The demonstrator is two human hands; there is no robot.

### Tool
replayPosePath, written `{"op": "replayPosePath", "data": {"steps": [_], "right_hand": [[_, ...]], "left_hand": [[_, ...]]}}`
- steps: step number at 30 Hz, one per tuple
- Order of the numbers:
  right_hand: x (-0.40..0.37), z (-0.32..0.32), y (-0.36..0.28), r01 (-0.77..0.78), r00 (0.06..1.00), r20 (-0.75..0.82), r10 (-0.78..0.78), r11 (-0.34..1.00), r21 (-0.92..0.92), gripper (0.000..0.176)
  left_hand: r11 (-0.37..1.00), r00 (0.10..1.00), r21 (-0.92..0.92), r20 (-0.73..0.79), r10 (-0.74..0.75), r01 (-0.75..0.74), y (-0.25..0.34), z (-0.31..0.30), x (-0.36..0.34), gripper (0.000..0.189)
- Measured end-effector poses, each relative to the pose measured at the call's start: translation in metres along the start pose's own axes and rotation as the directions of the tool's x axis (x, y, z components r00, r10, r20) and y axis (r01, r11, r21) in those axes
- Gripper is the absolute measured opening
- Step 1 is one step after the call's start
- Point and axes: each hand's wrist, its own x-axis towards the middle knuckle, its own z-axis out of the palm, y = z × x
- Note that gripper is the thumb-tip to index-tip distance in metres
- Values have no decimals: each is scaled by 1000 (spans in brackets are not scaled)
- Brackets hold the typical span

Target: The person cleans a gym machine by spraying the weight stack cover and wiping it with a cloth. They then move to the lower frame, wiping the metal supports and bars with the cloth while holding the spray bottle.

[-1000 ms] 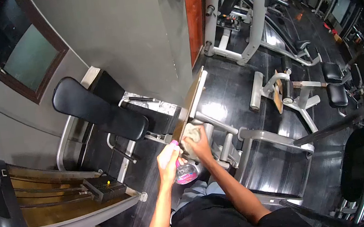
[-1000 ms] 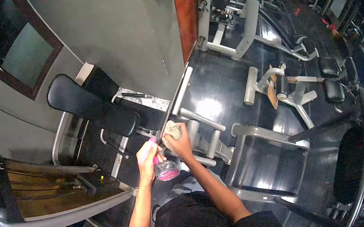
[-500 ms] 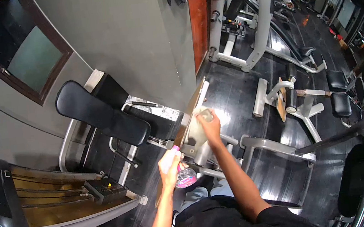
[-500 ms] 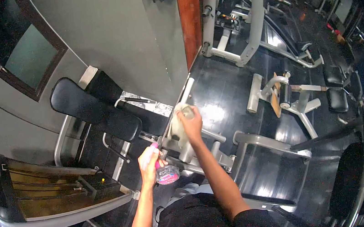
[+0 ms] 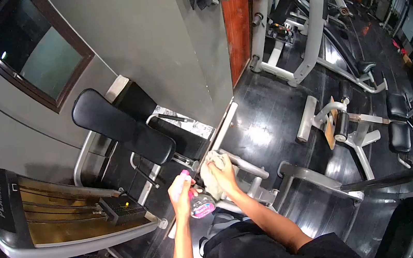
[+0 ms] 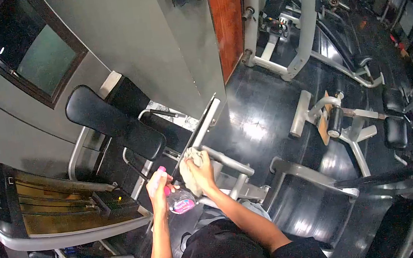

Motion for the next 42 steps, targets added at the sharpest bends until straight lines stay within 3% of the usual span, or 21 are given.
{"op": "replayPosePath", "data": {"steps": [2,5,7,8,11,13,15,16,20,21,23,26,29,32,33,37,39,42], "right_hand": [[7,-5,1,-44,999,31,43,998,40,30],[54,-15,11,13,997,79,-16,999,34,19],[74,-24,-4,-149,984,99,148,989,6,33],[84,-25,2,-83,991,113,78,996,39,34],[108,-32,25,-82,982,170,82,997,-9,35],[98,-36,-13,-63,984,163,67,998,-32,35],[92,-41,-48,84,987,155,-36,946,-314,33],[95,-40,-42,183,980,133,-145,923,-338,30],[105,-47,-53,217,976,116,-186,879,-424,30],[113,-49,-54,216,976,119,-182,880,-423,30],[136,-52,-56,253,952,-111,-285,938,-236,30],[166,-52,-57,344,924,-72,-375,899,-273,28],[156,-49,-51,315,926,-87,-368,877,-363,26],[112,-40,-49,249,958,-66,-278,925,-288,28],[95,-38,-51,218,969,-27,-245,903,-370,29],[60,-30,-36,242,970,58,-235,953,-185,28],[77,-35,-40,196,980,27,-198,926,-323,24],[113,-42,-51,217,976,30,-217,942,-255,22]], "left_hand": [[999,1000,50,14,13,-13,-1,5,4,28],[997,997,8,40,72,-72,0,17,11,29],[997,997,11,38,74,-75,-3,22,16,30],[997,998,23,7,68,-69,-2,27,18,30],[997,997,18,-26,70,-69,1,35,22,29],[996,998,52,-2,69,-69,4,38,24,26],[997,998,34,7,67,-68,1,37,27,25],[998,998,14,20,62,-62,-1,37,30,25],[995,997,54,4,79,-79,5,48,34,24],[995,997,56,0,77,-77,5,49,36,24],[991,994,87,28,102,-104,5,53,43,25],[990,993,87,12,114,-114,1,59,49,23],[992,994,62,18,110,-111,-2,60,55,21],[991,992,57,42,116,-118,-1,65,59,24],[988,990,78,55,130,-134,-1,66,61,30],[981,980,81,106,168,-177,-2,62,61,34],[980,981,98,103,166,-176,0,63,60,34],[960,966,148,136,218,-237,0,61,60,20]]}}
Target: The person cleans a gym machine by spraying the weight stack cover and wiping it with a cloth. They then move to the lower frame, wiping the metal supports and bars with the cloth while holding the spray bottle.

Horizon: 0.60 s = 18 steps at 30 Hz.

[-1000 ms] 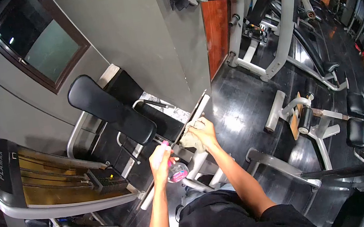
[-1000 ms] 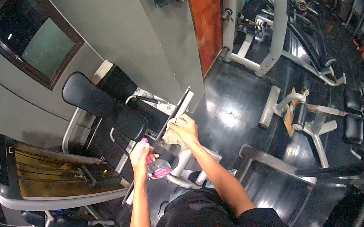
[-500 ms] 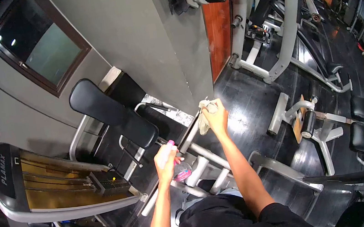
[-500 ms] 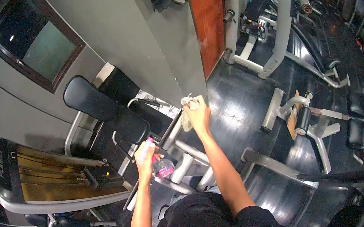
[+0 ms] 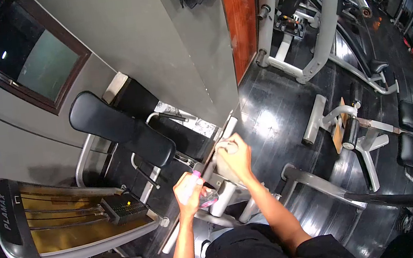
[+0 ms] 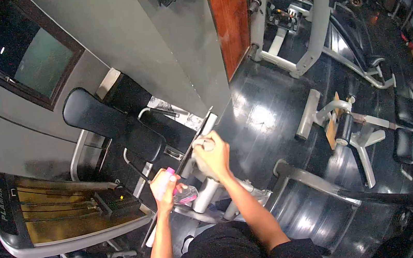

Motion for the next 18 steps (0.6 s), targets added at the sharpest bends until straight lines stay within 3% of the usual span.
{"op": "replayPosePath", "data": {"steps": [3,5,11,12,16,18], "right_hand": [[27,-5,8,-27,999,27,28,999,-16,22],[35,-7,12,-9,999,34,9,1000,-17,22],[78,-27,16,70,975,-203,-90,992,-104,21],[87,-31,18,143,969,-188,-157,986,-85,22],[84,-36,5,91,992,-71,-101,987,-132,21],[76,-26,10,119,987,-88,-138,975,-186,22]], "left_hand": [[995,1000,92,3,31,-31,-1,0,-1,19],[999,1000,-41,3,-9,9,0,0,1,18],[994,999,-101,10,-38,39,3,1,0,18],[994,999,-103,10,-37,38,3,0,-1,18],[989,998,-131,9,-65,66,3,-1,0,19],[985,996,-152,9,-85,86,3,-2,1,19]]}}
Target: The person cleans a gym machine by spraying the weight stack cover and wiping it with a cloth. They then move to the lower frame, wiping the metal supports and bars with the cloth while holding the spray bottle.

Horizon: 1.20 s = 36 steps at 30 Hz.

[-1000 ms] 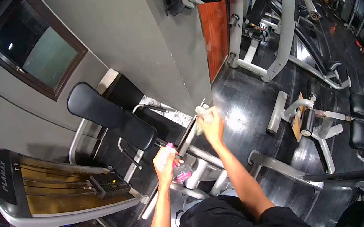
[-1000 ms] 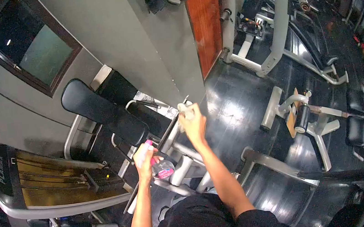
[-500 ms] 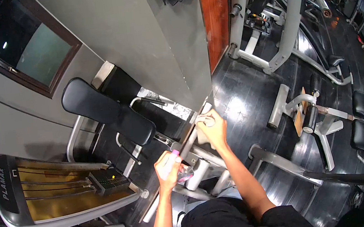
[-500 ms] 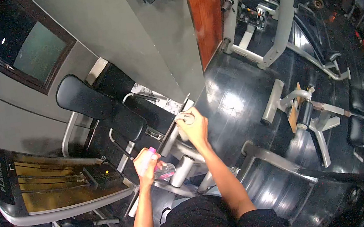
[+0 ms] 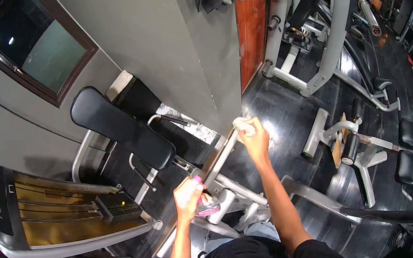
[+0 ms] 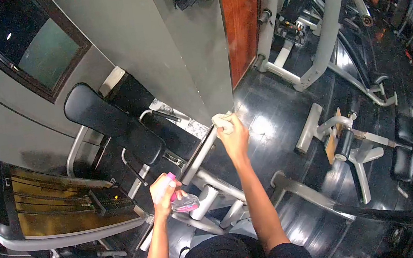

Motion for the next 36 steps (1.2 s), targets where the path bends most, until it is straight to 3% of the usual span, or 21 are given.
{"op": "replayPosePath", "data": {"steps": [5,9,11,14,16,19,23,29,33,35,36], "right_hand": [[-21,7,5,81,992,-90,-85,996,-49,24],[-43,7,1,131,990,-46,-135,989,-67,25],[-62,1,-13,90,995,53,-89,996,-20,25],[-86,-5,-15,191,970,156,-188,982,-5,24],[-91,-9,-12,245,917,330,-224,969,-25,27],[-65,-10,10,311,907,316,-278,949,-59,29],[-32,-5,9,243,958,163,-235,969,-30,32],[-44,9,-6,190,980,-50,-192,981,-39,32],[-67,0,-9,241,970,44,-239,970,-42,32],[-86,-5,-13,217,963,167,-211,976,-15,33],[-95,-2,-10,283,946,175,-274,959,-25,32]], "left_hand": [[999,1000,-41,6,-14,14,0,-1,0,19],[995,999,-99,-2,-32,32,-3,-2,0,19],[997,1000,-71,19,-14,16,-3,-2,0,21],[996,1000,-91,-4,-21,21,-2,-1,0,21],[998,1000,-60,12,-7,7,-9,-5,1,20],[999,1000,-42,19,-4,5,-4,-3,1,18],[994,1000,-101,7,-30,30,-3,-1,1,17],[996,1000,-84,-2,-4,3,-4,-1,1,19],[999,999,-17,-10,51,-51,-7,0,2,26],[999,999,-20,-10,46,-46,-6,1,1,25],[999,999,-22,-11,44,-44,-6,1,2,24]]}}
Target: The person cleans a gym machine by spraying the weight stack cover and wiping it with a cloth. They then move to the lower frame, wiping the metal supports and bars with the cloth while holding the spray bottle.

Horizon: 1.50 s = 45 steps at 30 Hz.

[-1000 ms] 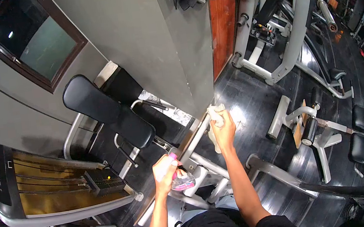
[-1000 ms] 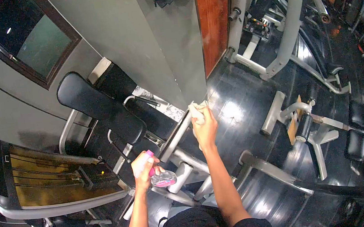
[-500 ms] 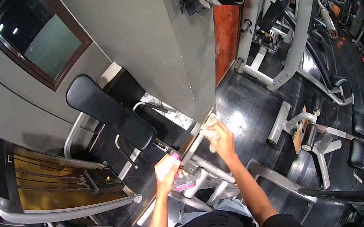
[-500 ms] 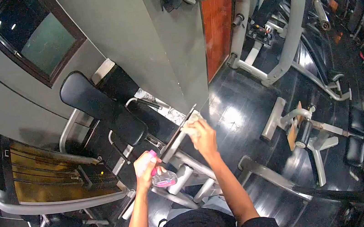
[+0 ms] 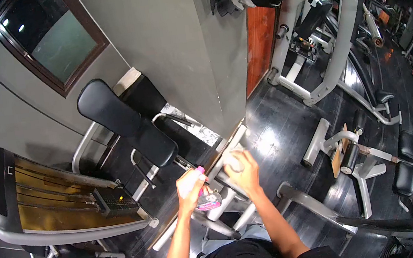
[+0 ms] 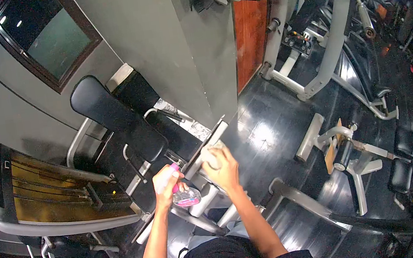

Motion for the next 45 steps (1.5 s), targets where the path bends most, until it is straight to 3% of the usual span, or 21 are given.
{"op": "replayPosePath", "data": {"steps": [4,8,10,13,14,17,18,21,22,23,28,31,32,35,40,43,45], "right_hand": [[-39,17,-9,16,994,103,-28,993,116,32],[-26,9,16,64,977,201,-73,997,51,43],[-8,4,31,81,985,148,-88,996,46,37],[25,-10,24,-45,998,-34,44,998,-47,35],[27,-9,22,14,997,-71,-22,994,-112,36],[11,1,11,-11,1000,9,11,1000,-7,37],[1,3,3,-163,982,113,155,984,66,37],[-26,18,-6,-4,994,112,-3,998,63,38],[-36,20,-13,-75,988,142,57,989,128,38],[-42,22,-16,15,987,159,-28,996,85,37],[-67,29,-11,143,943,289,-165,985,95,36],[-50,16,-24,221,945,231,-230,973,62,35],[-47,14,-31,124,957,257,-133,991,51,34],[-51,22,-31,39,965,255,-56,996,74,32],[-52,23,-45,75,973,217,-77,997,16,34],[-54,26,-40,-38,959,281,29,999,24,29],[-50,30,-33,48,982,175,-65,994,98,22]], "left_hand": [[1000,999,-7,-14,-29,29,0,0,0,23],[998,1000,-54,-9,-23,22,-2,-2,-1,15],[996,998,-80,-28,-47,45,0,-2,-1,14],[980,998,-197,-64,-14,1,-9,-6,-7,14],[981,998,-196,-65,-10,-2,-6,-7,-9,14],[983,993,-183,-119,-23,1,-2,-8,-24,15],[985,990,-170,-134,-30,7,-1,-11,-29,16],[987,984,-162,-171,-50,22,2,-16,-45,15],[994,983,-105,-174,-53,35,0,-20,-51,17],[998,982,-47,-178,-59,51,-2,-22,-56,20],[997,979,-24,-190,-70,67,-2,-20,-77,19],[997,979,-34,-193,-73,68,-8,-20,-87,20],[996,979,-74,-192,-64,51,-11,-21,-91,18],[992,972,-110,-221,-85,61,-18,-21,-102,21],[996,959,-87,-283,-31,6,-26,-22,-115,23],[994,933,-107,-360,-10,-31,-32,-23,-120,21],[998,930,61,-367,26,-4,-28,-21,-120,26]]}}
